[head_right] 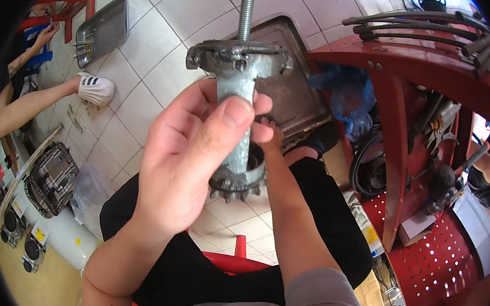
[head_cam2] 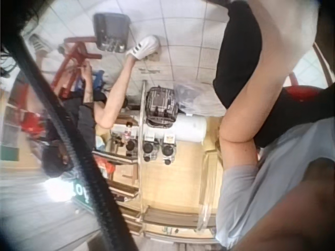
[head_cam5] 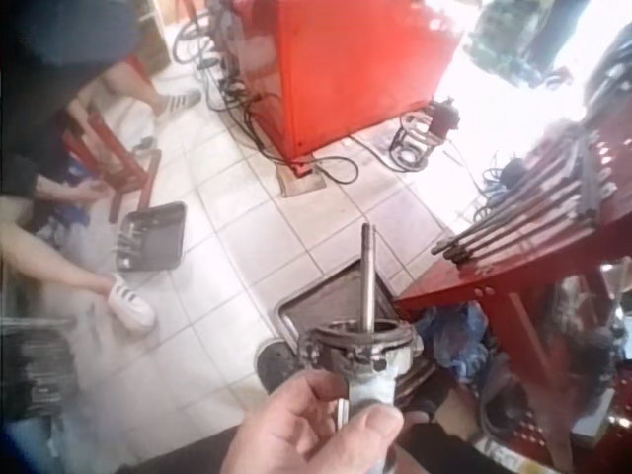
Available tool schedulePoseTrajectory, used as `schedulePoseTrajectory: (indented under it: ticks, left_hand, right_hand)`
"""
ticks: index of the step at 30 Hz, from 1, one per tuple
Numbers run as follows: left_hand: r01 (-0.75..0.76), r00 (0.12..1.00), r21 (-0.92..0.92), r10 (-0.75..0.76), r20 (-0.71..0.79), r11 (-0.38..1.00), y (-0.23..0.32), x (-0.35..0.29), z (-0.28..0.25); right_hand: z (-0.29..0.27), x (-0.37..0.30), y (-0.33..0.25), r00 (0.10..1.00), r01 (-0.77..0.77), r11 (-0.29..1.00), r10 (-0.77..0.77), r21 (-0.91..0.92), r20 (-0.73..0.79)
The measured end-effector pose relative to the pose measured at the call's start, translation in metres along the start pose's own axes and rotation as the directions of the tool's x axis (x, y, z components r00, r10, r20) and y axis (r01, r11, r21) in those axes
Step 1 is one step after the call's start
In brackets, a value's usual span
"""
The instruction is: The person sits on a stool in a workshop and assembles a cylindrical mechanical component, likely a brake caliper. They insert a metal rod into the cylinder, attach a small metal piece, and tighten a nut onto the rod using their fingers. The person rotates the assembly to inspect the fit and alignment of the parts.
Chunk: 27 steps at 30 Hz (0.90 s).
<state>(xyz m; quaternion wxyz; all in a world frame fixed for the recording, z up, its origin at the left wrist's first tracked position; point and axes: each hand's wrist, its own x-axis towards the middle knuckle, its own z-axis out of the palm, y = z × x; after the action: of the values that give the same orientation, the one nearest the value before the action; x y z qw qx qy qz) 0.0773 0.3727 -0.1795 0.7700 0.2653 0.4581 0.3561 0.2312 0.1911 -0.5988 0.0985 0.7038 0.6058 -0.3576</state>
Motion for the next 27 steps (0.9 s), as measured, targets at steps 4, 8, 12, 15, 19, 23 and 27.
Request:
schedulePoseTrajectory:
  ticks: [4,8,12,15,19,23,27]
  left_hand:
    - [0.019,0.999,-0.008,-0.018,0.039,1.0,-0.001,0.0,0.0]
    - [0.036,0.999,-0.027,-0.035,0.025,0.999,0.001,0.001,-0.001]
    - [0.031,0.999,-0.066,-0.03,0.012,0.997,-0.001,-0.001,0.0]
    - [0.022,0.999,-0.052,-0.021,0.025,0.998,0.0,-0.002,0.004]
    - [0.037,0.999,-0.037,-0.037,0.004,0.999,-0.002,-0.002,0.005]
    - [0.048,0.999,-0.034,-0.048,0.012,0.998,-0.003,0.0,0.006]
    - [0.076,0.997,-0.081,-0.077,-0.001,0.994,-0.001,-0.004,0.012]
  right_hand:
    - [-0.017,-0.002,-0.005,1.0,0.004,0.999,-0.004,0.035,0.007]
    - [-0.042,-0.009,-0.011,0.999,0.038,0.998,-0.04,0.059,0.026]
    - [-0.056,-0.017,-0.014,0.99,0.144,0.982,-0.144,0.124,-0.009]
    - [-0.028,-0.01,0.003,0.97,0.228,0.97,-0.218,0.084,-0.106]
    - [-0.024,-0.004,0.0,0.994,-0.089,0.864,0.112,0.496,-0.017]
    - [-0.019,0.007,0.0,0.985,-0.147,0.881,0.172,0.449,-0.016]
    - [-0.022,0.009,-0.001,0.97,-0.203,0.782,0.245,0.59,0.009]
